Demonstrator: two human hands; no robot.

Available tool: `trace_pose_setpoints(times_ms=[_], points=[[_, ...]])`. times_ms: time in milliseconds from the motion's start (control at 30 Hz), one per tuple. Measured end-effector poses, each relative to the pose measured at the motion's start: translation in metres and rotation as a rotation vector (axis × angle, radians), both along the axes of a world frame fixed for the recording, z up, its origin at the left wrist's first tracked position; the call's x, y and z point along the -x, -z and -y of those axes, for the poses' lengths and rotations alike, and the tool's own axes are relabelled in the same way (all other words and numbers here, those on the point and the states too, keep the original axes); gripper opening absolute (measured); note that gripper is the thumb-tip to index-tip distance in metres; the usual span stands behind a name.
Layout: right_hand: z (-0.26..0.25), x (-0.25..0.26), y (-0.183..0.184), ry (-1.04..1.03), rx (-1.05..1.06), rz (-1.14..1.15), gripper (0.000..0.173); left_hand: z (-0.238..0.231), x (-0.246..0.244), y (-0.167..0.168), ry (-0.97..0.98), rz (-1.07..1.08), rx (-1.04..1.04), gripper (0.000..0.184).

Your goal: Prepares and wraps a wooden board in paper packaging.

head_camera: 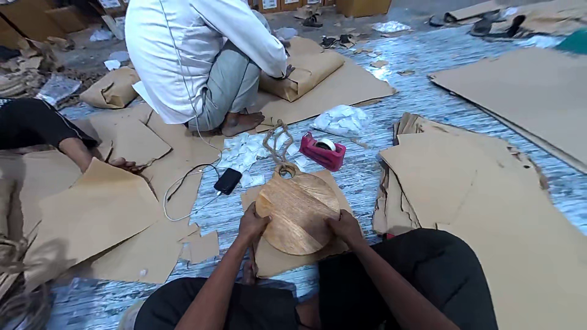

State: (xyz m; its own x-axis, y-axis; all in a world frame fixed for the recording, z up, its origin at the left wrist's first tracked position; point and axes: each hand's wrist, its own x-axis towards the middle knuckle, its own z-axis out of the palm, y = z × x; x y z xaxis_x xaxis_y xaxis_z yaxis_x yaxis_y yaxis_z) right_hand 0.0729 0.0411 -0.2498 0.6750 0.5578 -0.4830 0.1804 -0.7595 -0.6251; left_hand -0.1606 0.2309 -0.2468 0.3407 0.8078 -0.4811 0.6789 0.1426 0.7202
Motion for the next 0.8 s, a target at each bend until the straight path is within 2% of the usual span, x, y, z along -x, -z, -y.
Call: trace_pose_setpoints(times_ms=[167, 233, 333, 400, 467, 533, 600, 633, 700, 800], points=[[-0.003, 0.011, -0.022, -0.156, 0.214, 0.144, 0.059, 0.006, 0.002, -0.023, 0.109, -0.283, -0.067, 0.083], [-0.004, 0.018, -0.023, -0.21, 0.263, 0.177, 0.06, 0.008, 0.002, -0.037, 0.199, -0.488, -0.1, 0.077], [-0.003, 0.018, -0.043, -0.278, 0.308, 0.19, 0.047, 0.012, 0.008, -0.05, 0.291, -0.683, -0.164, 0.068], [0.023, -0.02, -0.082, -0.259, 0.292, 0.226, 0.044, 0.02, 0.003, -0.053, 0.28, -0.61, -0.282, 0.079], [0.064, -0.082, -0.115, -0.156, 0.27, 0.329, 0.049, 0.031, -0.008, -0.056, 0.275, -0.378, -0.442, 0.073], [0.11, -0.144, -0.106, -0.035, 0.267, 0.474, 0.059, 0.057, -0.042, -0.063, 0.361, -0.113, -0.452, 0.055], [0.143, -0.184, -0.063, 0.012, 0.321, 0.48, 0.086, 0.099, -0.093, -0.07, 0.46, 0.051, -0.34, 0.04], [0.159, -0.188, -0.044, 0.051, 0.338, 0.446, 0.096, 0.12, -0.123, -0.07, 0.525, 0.106, -0.305, 0.037], [0.195, -0.179, -0.028, 0.2, 0.299, 0.404, 0.1, 0.161, -0.195, -0.074, 0.653, 0.188, -0.261, 0.035], [0.249, -0.113, 0.007, 0.359, 0.322, 0.352, 0.105, 0.22, -0.276, -0.075, 0.896, 0.073, -0.128, 0.041]])
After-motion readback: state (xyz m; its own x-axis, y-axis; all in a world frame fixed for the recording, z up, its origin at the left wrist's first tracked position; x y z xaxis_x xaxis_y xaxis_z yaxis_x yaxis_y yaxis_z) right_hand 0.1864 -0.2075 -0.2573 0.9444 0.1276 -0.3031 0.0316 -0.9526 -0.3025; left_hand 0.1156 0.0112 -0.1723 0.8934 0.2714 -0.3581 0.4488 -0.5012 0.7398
